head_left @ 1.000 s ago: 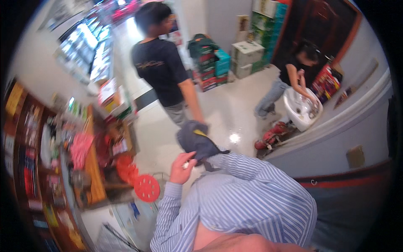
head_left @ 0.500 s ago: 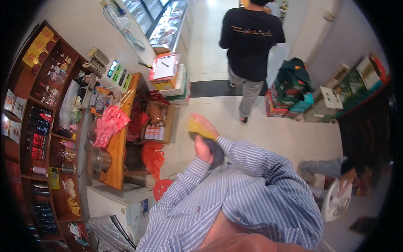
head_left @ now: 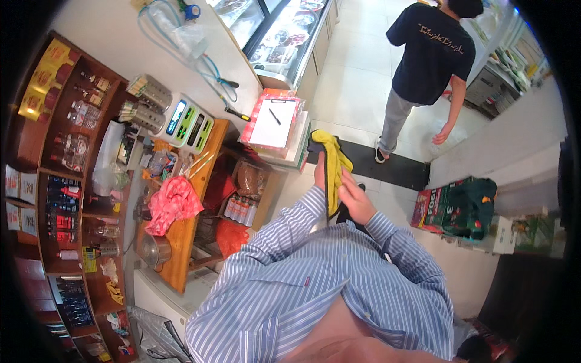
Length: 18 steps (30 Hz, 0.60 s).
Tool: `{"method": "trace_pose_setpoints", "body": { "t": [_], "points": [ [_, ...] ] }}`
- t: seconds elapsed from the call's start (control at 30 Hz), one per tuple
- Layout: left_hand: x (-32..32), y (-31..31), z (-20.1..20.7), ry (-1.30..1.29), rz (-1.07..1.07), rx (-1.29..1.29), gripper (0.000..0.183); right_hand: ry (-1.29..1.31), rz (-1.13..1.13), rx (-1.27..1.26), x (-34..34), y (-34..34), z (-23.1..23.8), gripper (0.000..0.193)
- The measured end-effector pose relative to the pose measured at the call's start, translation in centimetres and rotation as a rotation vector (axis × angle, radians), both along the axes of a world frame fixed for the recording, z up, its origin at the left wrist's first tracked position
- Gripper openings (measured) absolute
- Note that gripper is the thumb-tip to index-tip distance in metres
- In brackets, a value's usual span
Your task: The person slices raw meat into thin strips on a cutting board using a cleaver, then places the sliced meat into a plastic bag. They later retrieve a container of raw chicken, open it, and begin cutting the chicken into pieces on the same board.
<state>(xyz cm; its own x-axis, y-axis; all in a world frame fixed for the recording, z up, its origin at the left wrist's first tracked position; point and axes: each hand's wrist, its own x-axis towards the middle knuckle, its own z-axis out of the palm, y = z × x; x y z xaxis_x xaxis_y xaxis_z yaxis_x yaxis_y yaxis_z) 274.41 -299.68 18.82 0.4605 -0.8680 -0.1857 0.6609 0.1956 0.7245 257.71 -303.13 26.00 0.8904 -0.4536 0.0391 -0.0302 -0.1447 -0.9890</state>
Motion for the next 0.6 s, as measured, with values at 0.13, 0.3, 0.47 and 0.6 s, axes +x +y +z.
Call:
{"method": "trace_pose_setpoints", "body": {
  "t": [0.13,0.3,0.47,0.6],
  "points": [
    [0.8,-12.3,3.5,0.043,0.187,0.223,0.058,-0.101,-0.019,0.556,7.9,-14.0,0.5,0.063],
    [5.0,-24.5,10.1,0.217,0.122,0.265,0.054,-0.064,-0.222,0.61,18.6,-29.9,2.1,0.067],
    [13.5,-35.7,9.3,0.024,0.076,0.086,0.042,0.036,-0.188,1.081,26.1,-45.1,1.6,0.054],
    [21.0,-46.9,5.3,0.305,0.069,-0.135,0.042,-0.031,-0.157,1.302,31.1,-55.3,-0.6,0.047]
  ]
}}
